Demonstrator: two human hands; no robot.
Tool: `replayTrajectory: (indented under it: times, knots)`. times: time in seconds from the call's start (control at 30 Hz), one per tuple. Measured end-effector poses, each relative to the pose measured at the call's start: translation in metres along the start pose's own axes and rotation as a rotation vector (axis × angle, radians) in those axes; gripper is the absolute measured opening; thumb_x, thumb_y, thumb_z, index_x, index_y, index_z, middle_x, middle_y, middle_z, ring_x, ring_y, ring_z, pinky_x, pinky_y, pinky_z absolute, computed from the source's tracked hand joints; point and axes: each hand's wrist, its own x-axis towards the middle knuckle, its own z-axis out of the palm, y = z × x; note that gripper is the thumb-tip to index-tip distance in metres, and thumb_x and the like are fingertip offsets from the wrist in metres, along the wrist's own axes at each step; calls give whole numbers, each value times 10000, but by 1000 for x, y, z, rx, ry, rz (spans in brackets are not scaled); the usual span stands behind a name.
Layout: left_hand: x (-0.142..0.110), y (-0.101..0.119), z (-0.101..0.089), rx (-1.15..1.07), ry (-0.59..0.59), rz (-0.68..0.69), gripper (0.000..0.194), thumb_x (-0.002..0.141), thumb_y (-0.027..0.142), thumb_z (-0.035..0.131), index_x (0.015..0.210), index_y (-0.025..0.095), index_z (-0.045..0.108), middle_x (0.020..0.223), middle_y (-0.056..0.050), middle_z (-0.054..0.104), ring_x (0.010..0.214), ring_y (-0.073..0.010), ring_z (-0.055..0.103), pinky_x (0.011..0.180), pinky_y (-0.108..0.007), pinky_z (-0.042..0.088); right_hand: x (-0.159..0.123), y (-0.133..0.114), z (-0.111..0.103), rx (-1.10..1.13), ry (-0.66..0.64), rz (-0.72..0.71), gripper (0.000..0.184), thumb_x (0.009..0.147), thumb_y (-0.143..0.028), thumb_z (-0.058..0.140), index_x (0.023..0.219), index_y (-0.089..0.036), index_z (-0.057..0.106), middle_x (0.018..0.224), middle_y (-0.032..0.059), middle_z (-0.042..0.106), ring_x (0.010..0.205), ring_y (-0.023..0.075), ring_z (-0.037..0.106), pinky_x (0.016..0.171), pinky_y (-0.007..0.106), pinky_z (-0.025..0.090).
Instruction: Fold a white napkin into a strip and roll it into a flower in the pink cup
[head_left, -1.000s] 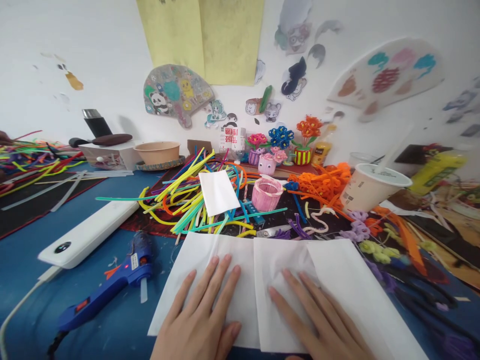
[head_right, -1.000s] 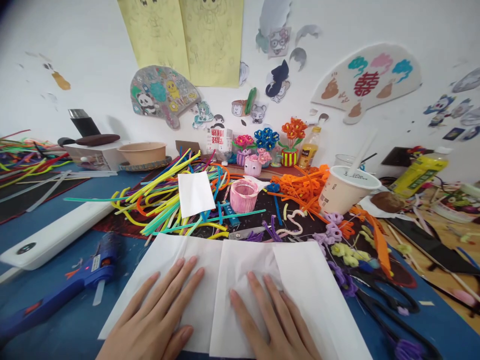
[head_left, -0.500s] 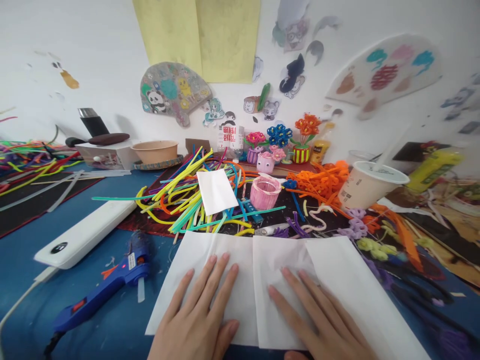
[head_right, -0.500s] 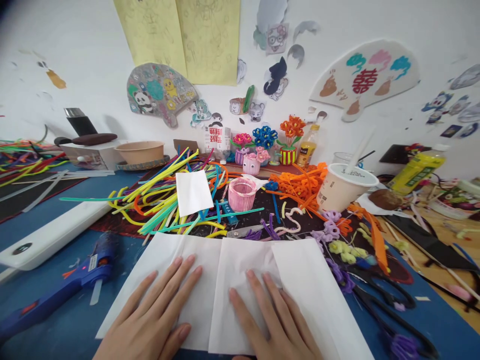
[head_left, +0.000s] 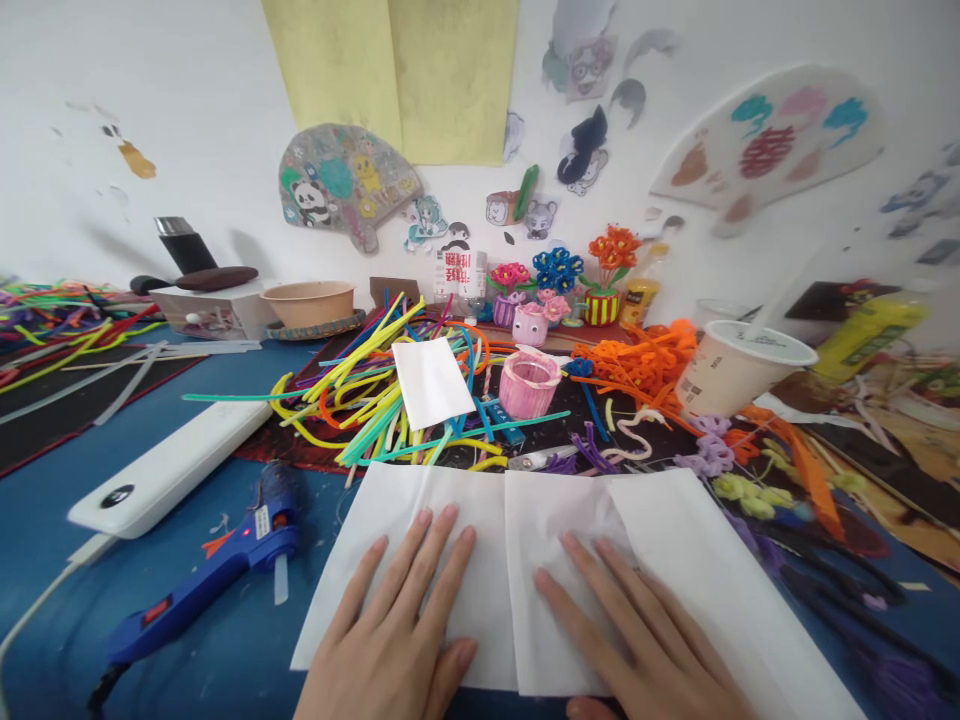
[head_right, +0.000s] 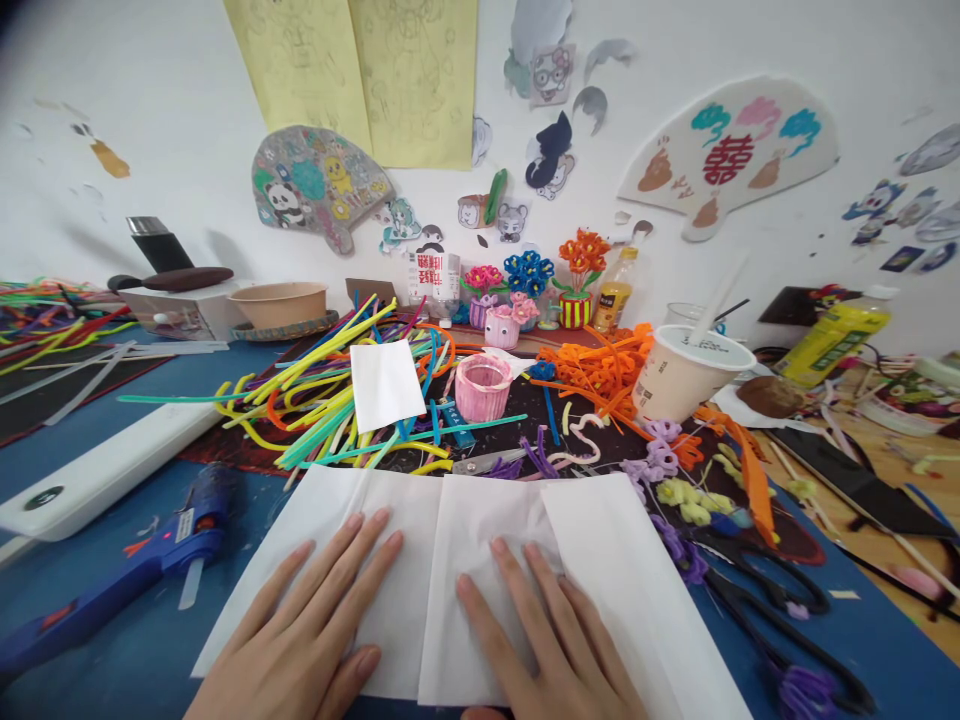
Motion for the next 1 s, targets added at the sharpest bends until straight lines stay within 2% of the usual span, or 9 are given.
replayTrajectory:
  times: [0.17,0.3,0.4,0.5,0.6,0.7,0.87,1.0]
  knots:
    - [0,-2,-3,31,-20,-12,580,867,250,430,1448,231,427,1477,-12,500,1351,-199,443,1039,-379,340,2,2,0,-5,6,2,713,866,-728,413,1391,-262,536,1287,81,646,1100,258,648,855,343,475]
    - [1,-6,-12,41,-49,-6,610,861,261,432,1469,225,395,1507,-17,461,1383,-211,406,1068,-401,318,1,2,1,-2,3,-7,703,874,-701,429,1406,-251,521,1289,92,643,1098,265,646,854,351,470]
    - [13,-7,-21,14,-7,8,567,903,305,392,1458,192,411,1503,-34,467,1372,-213,423,1087,-388,305,0,2,3,6,13,9,666,888,-678,427,1403,-267,522,1302,72,637,1120,252,631,856,338,460]
    - [33,-1,-25,-34,34,-3,490,969,366,341,1394,176,492,1458,-29,521,1340,-186,464,1076,-365,331,0,1,4,7,25,13,651,890,-684,421,1386,-278,537,1303,59,638,1127,245,624,861,334,452]
    - [54,9,-21,-85,14,-48,498,1016,417,250,1338,181,547,1425,-5,552,1313,-153,497,1045,-366,392,0,1,4,-5,32,19,640,889,-693,414,1370,-294,551,1287,46,649,1105,234,637,863,331,452]
    - [66,18,-12,-124,-23,-81,533,1030,425,193,1353,171,532,1444,-6,527,1316,-154,501,1039,-393,435,1,2,4,-18,47,16,638,885,-705,404,1348,-299,571,1259,38,667,1067,223,656,848,327,457]
    - [66,25,0,-162,-101,-84,551,1022,457,223,1341,146,548,1423,-39,547,1328,-195,495,1052,-430,458,4,4,4,-3,60,1,664,871,-712,423,1336,-267,589,1247,56,672,1048,239,665,825,341,463]
    - [61,24,1,-158,-107,-90,549,1014,467,270,1352,127,537,1421,-61,547,1332,-199,492,1065,-424,455,5,4,4,1,54,-4,656,869,-707,431,1329,-270,596,1246,54,672,1041,239,669,819,340,466]
